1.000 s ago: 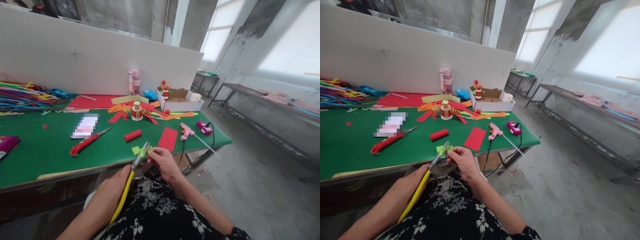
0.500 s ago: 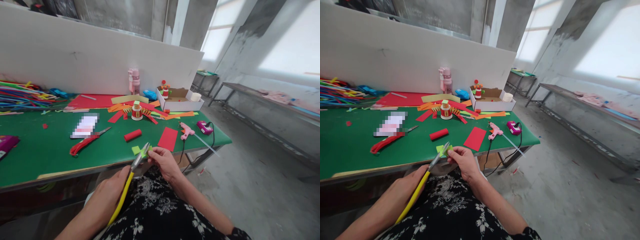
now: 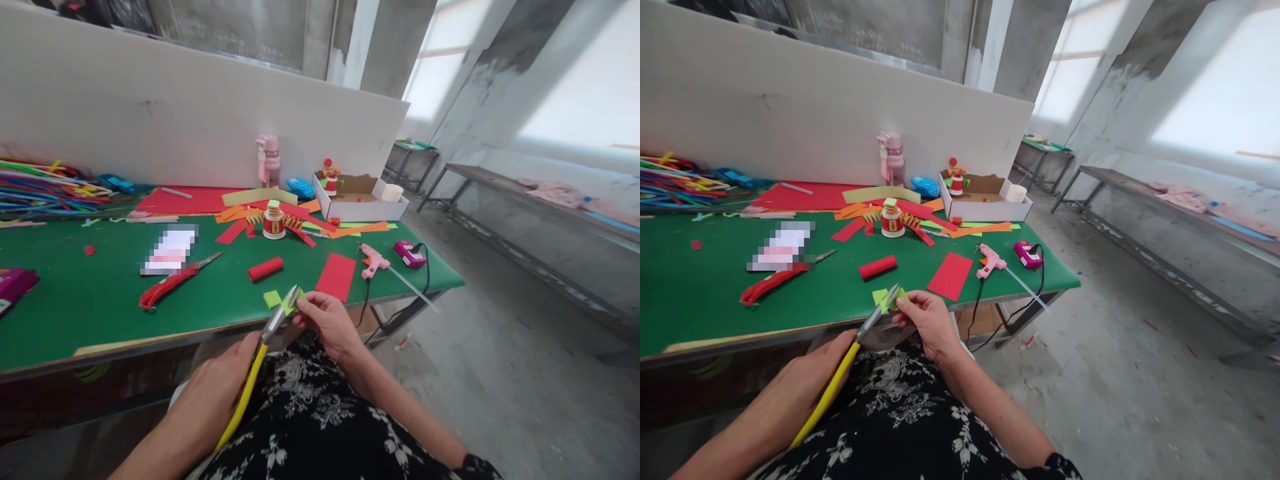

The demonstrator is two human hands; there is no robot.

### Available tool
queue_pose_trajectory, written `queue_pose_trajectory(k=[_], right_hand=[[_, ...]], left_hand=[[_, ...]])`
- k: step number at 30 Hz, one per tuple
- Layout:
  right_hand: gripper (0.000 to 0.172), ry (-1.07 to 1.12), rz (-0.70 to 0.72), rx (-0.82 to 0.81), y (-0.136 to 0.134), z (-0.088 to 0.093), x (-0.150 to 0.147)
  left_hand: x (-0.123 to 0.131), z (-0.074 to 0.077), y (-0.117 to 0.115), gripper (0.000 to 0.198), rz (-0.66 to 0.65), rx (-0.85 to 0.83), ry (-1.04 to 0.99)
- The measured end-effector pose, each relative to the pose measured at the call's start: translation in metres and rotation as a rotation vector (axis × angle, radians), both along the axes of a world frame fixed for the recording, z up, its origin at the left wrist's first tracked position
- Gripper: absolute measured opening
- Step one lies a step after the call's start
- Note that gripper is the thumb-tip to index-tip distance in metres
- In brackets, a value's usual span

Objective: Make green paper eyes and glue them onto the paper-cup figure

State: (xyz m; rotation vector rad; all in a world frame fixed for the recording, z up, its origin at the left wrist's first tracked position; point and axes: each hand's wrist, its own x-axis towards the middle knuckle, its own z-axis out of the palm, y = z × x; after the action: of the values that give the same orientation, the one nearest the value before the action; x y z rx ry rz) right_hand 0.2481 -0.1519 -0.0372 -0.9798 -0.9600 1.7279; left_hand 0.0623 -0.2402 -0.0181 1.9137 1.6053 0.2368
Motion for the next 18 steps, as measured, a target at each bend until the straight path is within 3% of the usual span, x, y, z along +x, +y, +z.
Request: queue_pose_trajectory(k=[11,18], right_hand=[[0.042,-0.032,0.042,0.017,-0.0013,-0.0011,0.0012],[0.040,-0.073,0.079,0.032,-0.0011,-0.0002,0.0033]], left_hand=[[-0.0003,-0.0054,0.0006,0.048,-0.009,0.036,0.039],[0.0001,-0.0007,0.0018,0.046,-0.016,0.017,0.052]])
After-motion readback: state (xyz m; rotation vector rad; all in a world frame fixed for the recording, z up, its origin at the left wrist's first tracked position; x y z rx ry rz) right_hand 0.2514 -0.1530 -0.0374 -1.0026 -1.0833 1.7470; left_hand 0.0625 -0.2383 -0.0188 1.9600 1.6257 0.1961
